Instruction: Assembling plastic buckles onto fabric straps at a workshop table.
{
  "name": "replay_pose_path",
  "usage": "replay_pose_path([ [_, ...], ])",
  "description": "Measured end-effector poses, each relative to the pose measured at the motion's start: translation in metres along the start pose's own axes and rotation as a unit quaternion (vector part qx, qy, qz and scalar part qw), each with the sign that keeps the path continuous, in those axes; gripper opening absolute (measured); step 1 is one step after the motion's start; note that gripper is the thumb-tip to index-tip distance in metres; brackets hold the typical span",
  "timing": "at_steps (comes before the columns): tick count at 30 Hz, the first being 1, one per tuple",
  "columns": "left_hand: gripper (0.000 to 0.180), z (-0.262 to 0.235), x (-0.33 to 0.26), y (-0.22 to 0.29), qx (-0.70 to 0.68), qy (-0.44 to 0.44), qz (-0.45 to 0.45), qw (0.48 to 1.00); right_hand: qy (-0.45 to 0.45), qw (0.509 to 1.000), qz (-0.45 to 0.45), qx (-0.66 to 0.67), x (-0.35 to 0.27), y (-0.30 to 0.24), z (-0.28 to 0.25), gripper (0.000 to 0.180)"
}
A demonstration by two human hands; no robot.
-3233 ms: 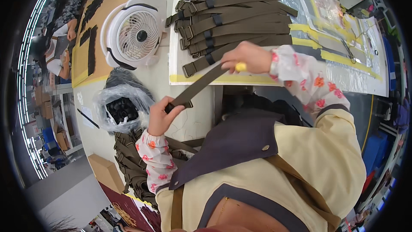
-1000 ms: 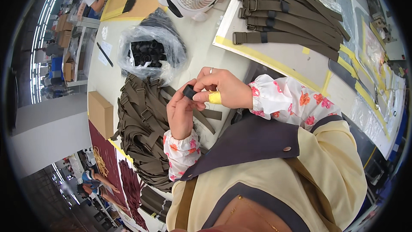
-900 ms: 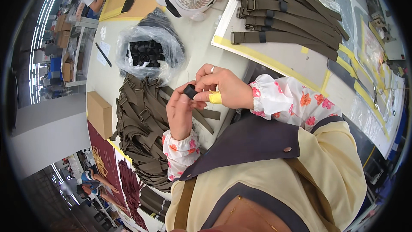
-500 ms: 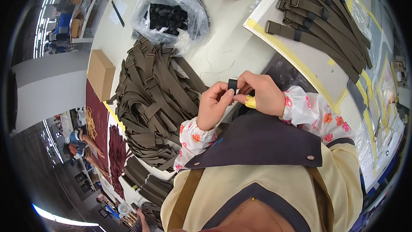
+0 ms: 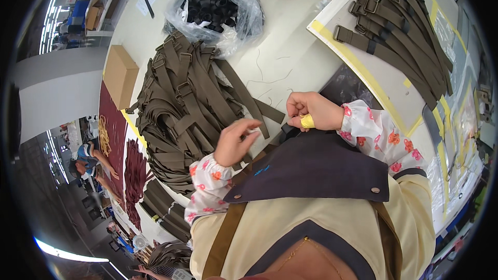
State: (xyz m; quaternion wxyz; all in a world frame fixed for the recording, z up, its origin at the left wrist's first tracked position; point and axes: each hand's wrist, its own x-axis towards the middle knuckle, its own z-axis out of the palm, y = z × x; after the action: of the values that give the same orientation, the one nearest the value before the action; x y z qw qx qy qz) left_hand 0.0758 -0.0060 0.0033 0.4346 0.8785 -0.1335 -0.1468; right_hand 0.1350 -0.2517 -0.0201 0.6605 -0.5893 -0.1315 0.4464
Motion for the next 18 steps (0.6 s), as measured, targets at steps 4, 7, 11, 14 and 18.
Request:
replay_pose_path([
  [4,0.02,-0.034,-0.057,-0.061,0.417,-0.091,0.029,0.904,-0.167,0.984,0.058,0.003,-0.019,0.024,-0.002,0.011],
  [7,0.026,-0.044,-0.068,-0.081,0.499,-0.136,0.057,0.854,-0.286,0.948,0.111,-0.081,-0.021,0.024,0.002,0.011],
  [11,0.028,-0.049,-0.065,-0.093,0.535,-0.217,0.035,0.816,-0.296,0.942,0.038,-0.152,-0.012,0.028,0.007,0.015],
  [14,0.022,-0.045,-0.058,-0.096,0.573,-0.192,0.103,0.79,-0.226,0.959,-0.055,-0.16,-0.013,0.031,0.014,0.022],
  [18,0.01,-0.054,-0.047,-0.086,0.508,-0.2,0.139,0.826,-0.083,0.995,-0.039,-0.049,-0.016,0.036,0.019,0.015],
])
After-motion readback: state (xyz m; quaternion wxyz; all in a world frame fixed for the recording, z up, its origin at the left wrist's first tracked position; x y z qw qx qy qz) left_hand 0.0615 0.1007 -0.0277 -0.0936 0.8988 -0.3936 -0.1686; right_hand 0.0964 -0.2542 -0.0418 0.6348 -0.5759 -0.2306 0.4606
